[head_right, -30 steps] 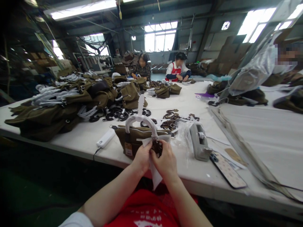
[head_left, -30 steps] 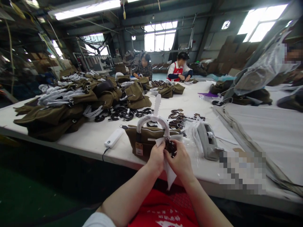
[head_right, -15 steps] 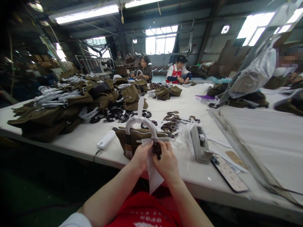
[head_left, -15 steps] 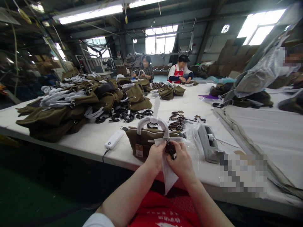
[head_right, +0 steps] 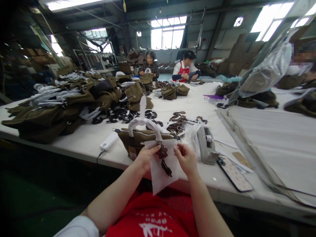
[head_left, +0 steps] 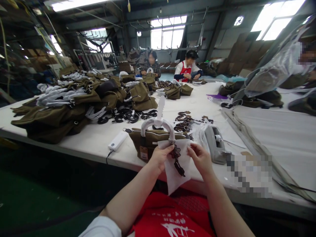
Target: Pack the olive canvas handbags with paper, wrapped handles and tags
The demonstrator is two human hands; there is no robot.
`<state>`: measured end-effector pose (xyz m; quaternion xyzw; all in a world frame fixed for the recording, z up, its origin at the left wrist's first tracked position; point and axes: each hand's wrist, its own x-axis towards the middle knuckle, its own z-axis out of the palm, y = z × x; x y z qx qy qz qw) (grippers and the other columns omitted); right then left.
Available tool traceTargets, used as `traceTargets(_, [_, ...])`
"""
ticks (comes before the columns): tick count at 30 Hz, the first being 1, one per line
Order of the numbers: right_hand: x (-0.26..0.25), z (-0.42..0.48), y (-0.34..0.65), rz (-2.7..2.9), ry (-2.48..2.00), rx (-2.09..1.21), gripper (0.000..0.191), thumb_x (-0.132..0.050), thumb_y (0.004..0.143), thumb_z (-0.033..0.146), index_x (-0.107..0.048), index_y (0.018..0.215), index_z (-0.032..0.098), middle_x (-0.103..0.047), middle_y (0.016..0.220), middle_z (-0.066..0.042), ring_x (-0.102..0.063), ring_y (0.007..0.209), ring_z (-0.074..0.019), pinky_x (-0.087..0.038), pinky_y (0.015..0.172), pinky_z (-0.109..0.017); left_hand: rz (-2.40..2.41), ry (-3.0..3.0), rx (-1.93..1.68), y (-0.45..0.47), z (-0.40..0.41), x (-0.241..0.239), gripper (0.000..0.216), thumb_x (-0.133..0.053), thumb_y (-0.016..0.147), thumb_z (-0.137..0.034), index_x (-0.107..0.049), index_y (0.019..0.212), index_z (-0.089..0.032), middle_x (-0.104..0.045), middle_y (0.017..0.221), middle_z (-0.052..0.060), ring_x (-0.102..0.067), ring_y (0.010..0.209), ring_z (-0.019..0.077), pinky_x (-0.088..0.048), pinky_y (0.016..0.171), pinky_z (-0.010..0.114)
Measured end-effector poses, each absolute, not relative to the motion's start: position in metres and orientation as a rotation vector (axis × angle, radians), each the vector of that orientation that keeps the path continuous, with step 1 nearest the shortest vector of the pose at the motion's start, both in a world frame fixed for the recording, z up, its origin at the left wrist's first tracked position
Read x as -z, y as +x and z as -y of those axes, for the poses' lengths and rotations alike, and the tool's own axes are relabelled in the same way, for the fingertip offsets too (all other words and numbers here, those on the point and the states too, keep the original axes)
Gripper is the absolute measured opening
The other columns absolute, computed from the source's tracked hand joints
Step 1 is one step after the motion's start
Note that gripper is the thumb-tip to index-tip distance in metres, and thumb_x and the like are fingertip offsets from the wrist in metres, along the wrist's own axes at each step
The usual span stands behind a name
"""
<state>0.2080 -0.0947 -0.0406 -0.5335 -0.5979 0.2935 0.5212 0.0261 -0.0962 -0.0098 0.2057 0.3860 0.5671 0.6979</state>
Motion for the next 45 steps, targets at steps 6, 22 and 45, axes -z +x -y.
traceTargets(6, [0.038, 0.108, 0.183, 1.320, -1.188, -0.565, 0.022, -0.072, 0.080, 0.040, -0.071, 0.085, 0.019, -0.067, 0.064, 0.000, -0.058, 0.052, -0.0131, -0.048, 0.050, -0.025, -0.881, 0.468, -1.263, 0.024, 0.097, 0.011, 0.049, -0.093, 0.045, -0.028, -0.077, 0.089, -0.014, -0.076, 0.082, 0.007, -0.068, 0.072, 0.0199, -0.052, 0.079, 0.035])
traceTargets(22, [0.017, 0.116, 0.145, 1.565, -1.283, -0.513, 0.028, -0.055, 0.093, 0.036, -0.075, 0.096, 0.017, -0.072, 0.083, -0.007, -0.065, 0.071, -0.0187, -0.052, 0.065, -0.030, -1.035, 0.658, -1.492, 0.038, 0.109, 0.013, 0.035, -0.080, 0.067, -0.041, -0.076, 0.085, -0.012, -0.076, 0.087, 0.009, -0.068, 0.080, 0.0204, -0.051, 0.079, 0.032])
traceTargets(45, [0.012, 0.088, 0.149, 1.618, -1.377, -0.786, 0.041, -0.061, 0.080, 0.057, -0.069, 0.076, 0.017, -0.055, 0.051, 0.001, -0.049, 0.048, -0.0141, -0.034, 0.044, -0.025, -0.976, 0.911, -1.199, 0.001, 0.107, 0.005, 0.032, -0.075, 0.071, -0.034, -0.075, 0.095, -0.013, -0.076, 0.089, 0.010, -0.070, 0.085, 0.0262, -0.052, 0.084, 0.037])
